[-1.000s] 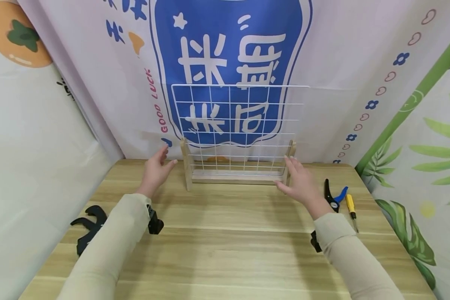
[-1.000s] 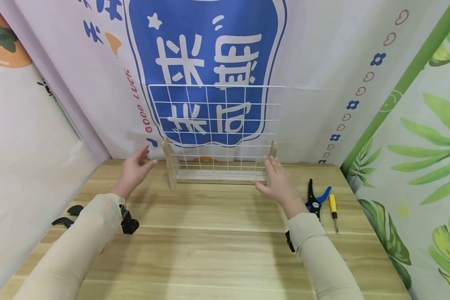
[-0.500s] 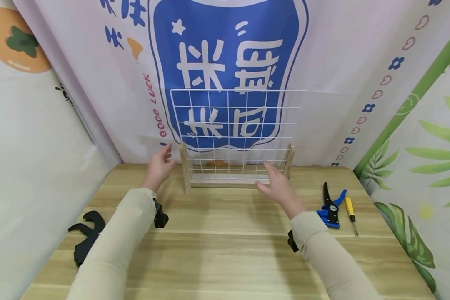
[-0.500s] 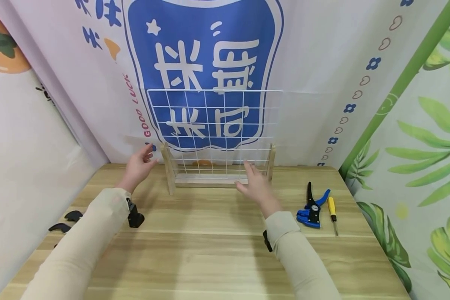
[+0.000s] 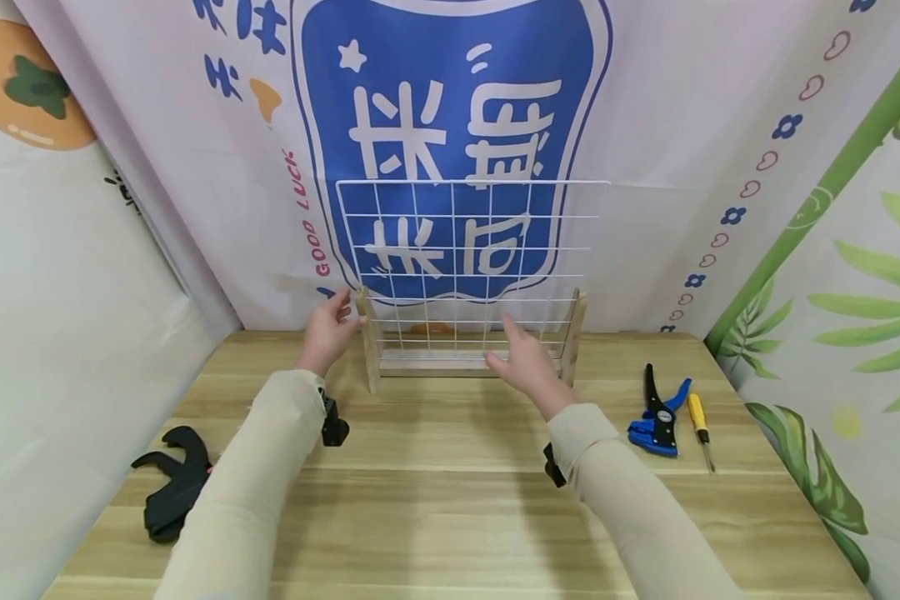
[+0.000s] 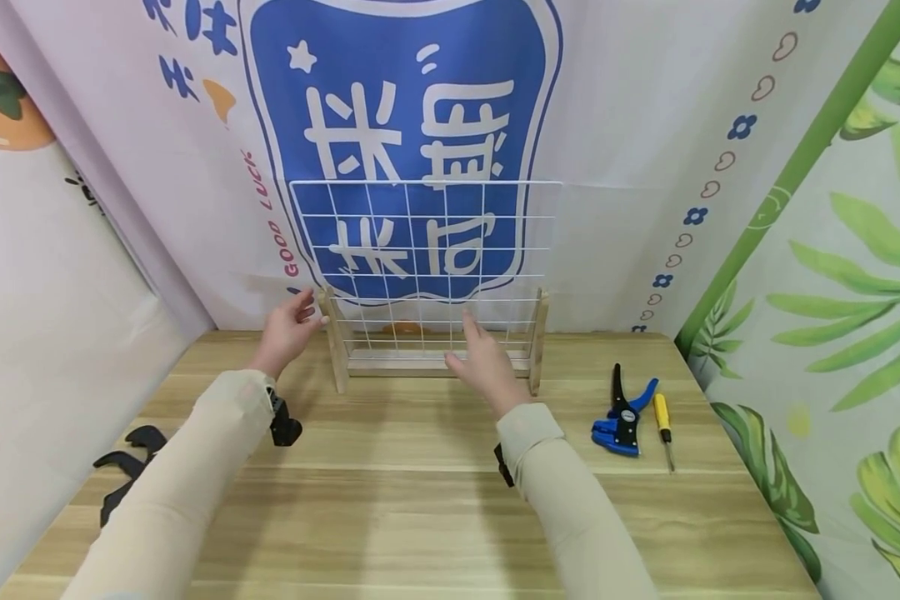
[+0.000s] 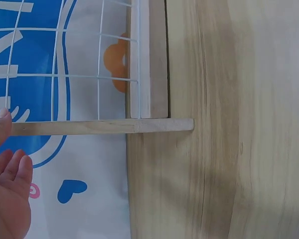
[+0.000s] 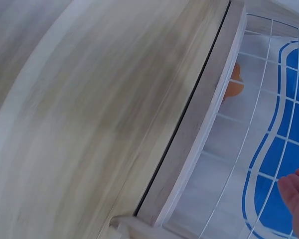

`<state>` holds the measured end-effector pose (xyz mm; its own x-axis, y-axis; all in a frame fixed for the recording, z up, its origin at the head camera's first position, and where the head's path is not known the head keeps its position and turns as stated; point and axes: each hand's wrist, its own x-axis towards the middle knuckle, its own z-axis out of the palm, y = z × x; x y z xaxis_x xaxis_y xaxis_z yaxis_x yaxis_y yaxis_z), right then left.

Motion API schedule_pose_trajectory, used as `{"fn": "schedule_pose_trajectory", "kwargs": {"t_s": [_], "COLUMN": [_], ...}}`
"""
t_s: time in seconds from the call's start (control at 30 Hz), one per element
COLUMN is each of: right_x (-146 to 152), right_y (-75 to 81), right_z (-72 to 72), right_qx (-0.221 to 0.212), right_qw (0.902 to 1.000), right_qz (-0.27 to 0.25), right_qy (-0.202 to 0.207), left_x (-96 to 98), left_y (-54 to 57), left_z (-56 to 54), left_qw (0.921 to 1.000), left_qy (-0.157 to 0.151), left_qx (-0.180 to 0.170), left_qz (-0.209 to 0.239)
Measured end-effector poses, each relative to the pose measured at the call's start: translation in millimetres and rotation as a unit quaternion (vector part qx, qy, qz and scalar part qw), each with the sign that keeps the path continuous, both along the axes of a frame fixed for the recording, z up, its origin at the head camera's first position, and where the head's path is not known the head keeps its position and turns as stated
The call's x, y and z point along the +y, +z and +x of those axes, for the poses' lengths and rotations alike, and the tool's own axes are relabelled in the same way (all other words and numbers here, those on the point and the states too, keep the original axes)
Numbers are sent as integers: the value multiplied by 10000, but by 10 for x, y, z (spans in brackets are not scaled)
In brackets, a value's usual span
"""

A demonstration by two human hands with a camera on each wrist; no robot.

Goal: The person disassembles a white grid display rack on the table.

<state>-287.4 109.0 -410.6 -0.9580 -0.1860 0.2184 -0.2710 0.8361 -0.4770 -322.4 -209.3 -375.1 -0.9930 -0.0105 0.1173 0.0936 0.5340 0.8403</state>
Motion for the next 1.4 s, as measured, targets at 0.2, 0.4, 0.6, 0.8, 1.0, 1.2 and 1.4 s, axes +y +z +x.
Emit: {"fn": "schedule_pose_trajectory", "kwargs": {"t_s": [0.2, 0.4, 0.6, 0.8, 1.0, 1.2, 1.4], "right_x": [-175, -314, -400, -414, -407, -390, -366], "right_y": [59, 69, 93, 138, 113, 88, 132], "right_z": [-52, -87, -141, -173, -193, -210, -232], "right_qx": [-327, -6, 200, -166, -364, -465, -195], "right_qw": [9980, 9984, 9981, 9977, 9965, 9967, 9984], "right_qz": [-531, -567, -537, -586, -649, -594, -436], "right_qy": [-43, -68, -217, -291, -370, -316, -290], "left_x": [-19, -63, -78, -27, -1, -6, 4], "left_y": [10, -13, -37, -57, -67, -39, 17], "left_z": [-91, -172, -215, -237, -238, -243, -275], "left_qw": [9997, 9996, 9989, 9984, 9987, 9985, 9979], "left_qy": [31, -122, -244, -356, -340, -356, -425], "left_qx": [-215, -262, -391, -425, -378, -408, -470], "left_qz": [132, -37, -46, 109, 87, -50, -106]}}
